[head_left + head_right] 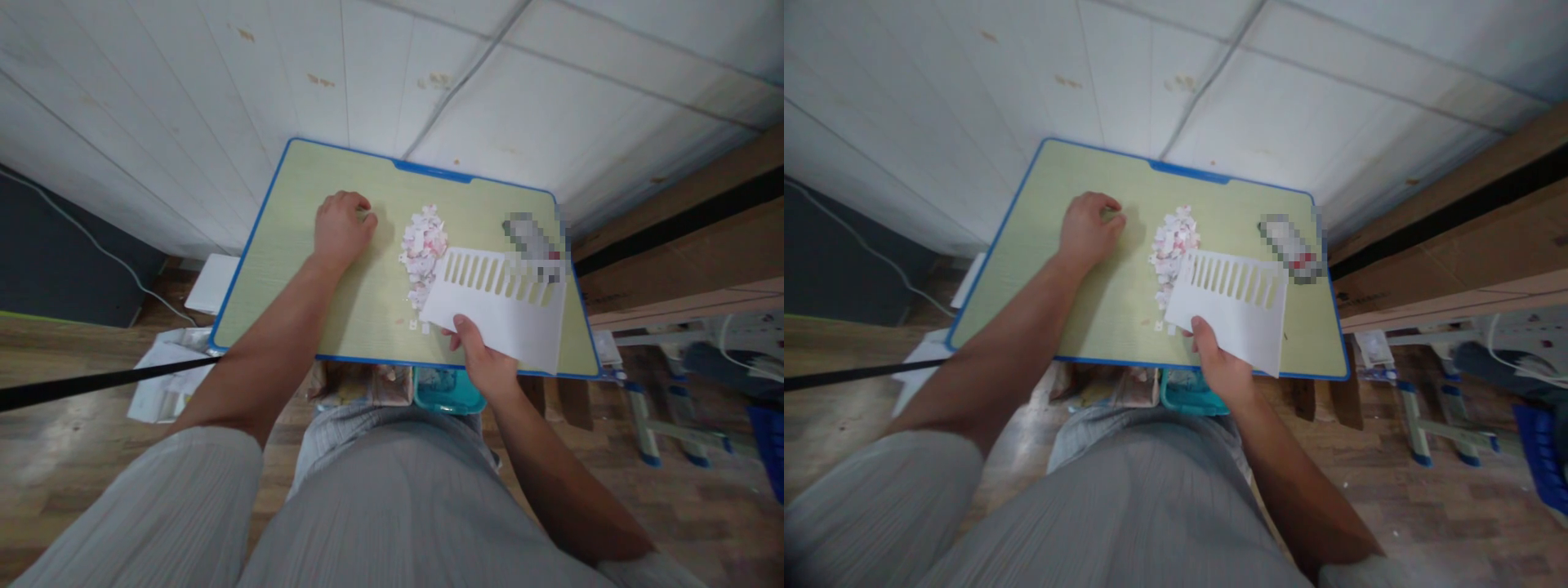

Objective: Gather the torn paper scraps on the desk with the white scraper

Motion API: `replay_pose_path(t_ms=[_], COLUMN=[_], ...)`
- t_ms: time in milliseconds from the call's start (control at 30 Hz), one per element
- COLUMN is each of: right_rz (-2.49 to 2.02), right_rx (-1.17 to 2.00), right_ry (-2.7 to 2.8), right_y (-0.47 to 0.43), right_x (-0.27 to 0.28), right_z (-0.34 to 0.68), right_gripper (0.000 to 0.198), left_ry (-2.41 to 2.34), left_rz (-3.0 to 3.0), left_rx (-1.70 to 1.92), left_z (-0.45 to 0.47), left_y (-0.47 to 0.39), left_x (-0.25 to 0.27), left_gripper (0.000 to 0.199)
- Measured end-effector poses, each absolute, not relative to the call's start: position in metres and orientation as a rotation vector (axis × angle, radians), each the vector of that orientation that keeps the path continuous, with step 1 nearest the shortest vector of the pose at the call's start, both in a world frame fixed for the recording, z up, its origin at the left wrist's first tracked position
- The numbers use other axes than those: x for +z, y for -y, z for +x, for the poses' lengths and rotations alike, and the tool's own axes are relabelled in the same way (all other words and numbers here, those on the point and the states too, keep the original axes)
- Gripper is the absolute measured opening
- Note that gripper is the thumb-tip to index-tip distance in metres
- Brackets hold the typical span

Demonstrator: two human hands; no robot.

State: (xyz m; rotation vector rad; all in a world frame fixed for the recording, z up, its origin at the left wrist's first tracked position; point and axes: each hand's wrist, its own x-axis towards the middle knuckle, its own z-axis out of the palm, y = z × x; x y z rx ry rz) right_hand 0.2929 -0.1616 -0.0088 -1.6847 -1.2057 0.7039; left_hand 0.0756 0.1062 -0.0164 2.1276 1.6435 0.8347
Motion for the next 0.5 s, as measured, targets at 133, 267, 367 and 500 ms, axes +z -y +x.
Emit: replay_pose_path(t_ms=[133, 267, 367, 500], right_rz=[-1.677, -1.672, -1.679, -1.681], right_rx=[0.702, 0.684, 0.684, 0.731], right_ry=[1.164, 1.17, 1.205, 1.201], right_y=[0.165, 0.168, 0.17, 0.172], right_x=[-0.009, -0.013, -0.014, -0.013], right_z=[0.288, 0.289, 0.295, 0.299], right_gripper=[0.06, 0.05, 0.048, 0.044], left_ry=[-1.623, -1.635, -1.639, -1.633], left_rz=[2.15, 2.165, 2.172, 2.16], left_rx=[0.862, 0.843, 0.842, 0.847], left_z=[0.074, 0.073, 0.073, 0.073], left_y=[-0.109, -0.109, -0.11, -0.11], left_x=[-0.02, -0.021, -0.022, -0.023], left_gripper=[0.019, 0.017, 0.017, 0.017])
